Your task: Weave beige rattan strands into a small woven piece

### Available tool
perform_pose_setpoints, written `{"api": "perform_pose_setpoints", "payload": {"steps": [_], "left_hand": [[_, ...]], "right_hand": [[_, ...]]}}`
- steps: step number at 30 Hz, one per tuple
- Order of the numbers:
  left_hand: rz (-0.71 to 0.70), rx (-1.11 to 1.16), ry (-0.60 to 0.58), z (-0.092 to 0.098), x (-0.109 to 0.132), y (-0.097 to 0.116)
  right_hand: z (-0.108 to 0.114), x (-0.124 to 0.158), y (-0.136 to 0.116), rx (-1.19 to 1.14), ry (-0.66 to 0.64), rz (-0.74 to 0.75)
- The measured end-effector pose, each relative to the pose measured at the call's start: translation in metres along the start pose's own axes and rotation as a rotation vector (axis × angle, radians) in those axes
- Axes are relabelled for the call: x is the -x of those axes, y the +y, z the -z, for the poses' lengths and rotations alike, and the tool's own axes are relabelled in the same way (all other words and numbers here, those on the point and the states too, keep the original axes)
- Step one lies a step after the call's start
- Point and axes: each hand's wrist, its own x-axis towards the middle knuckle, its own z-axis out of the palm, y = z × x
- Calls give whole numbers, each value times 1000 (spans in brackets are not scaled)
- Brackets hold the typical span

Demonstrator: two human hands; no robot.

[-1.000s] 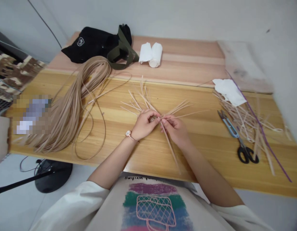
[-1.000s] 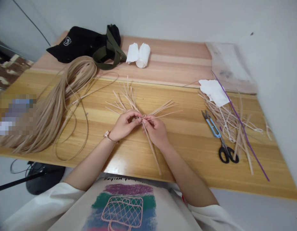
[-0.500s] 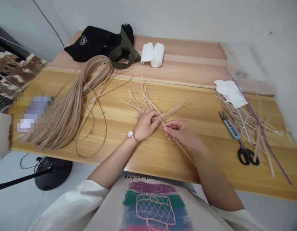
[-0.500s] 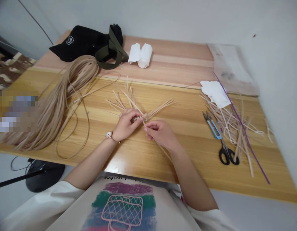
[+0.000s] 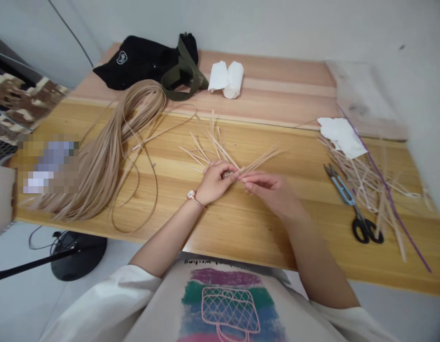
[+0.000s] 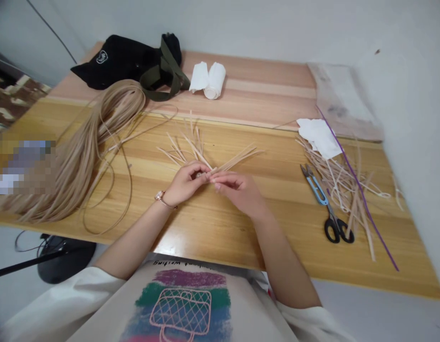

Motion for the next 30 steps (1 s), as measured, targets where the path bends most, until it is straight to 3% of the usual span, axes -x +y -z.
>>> {"api": "perform_pose_setpoints", "payload": {"steps": [2, 4, 11, 23, 30], "left_hand": [[-13, 13, -5, -1, 0, 0], [-35, 22, -12, -2, 0, 1], [-145, 75, -53, -3, 0, -2], [-203, 159, -75, -5, 0, -6], [-237, 127, -94, -4, 0, -5]], "right_hand": [[-4, -1, 4, -108, 159, -157], [-7, -3, 5, -157, 230, -242], [-8, -6, 1, -229, 295, -266], [-3, -8, 7, -244, 230, -311], [-6, -6, 8, -45, 221, -150]]}}
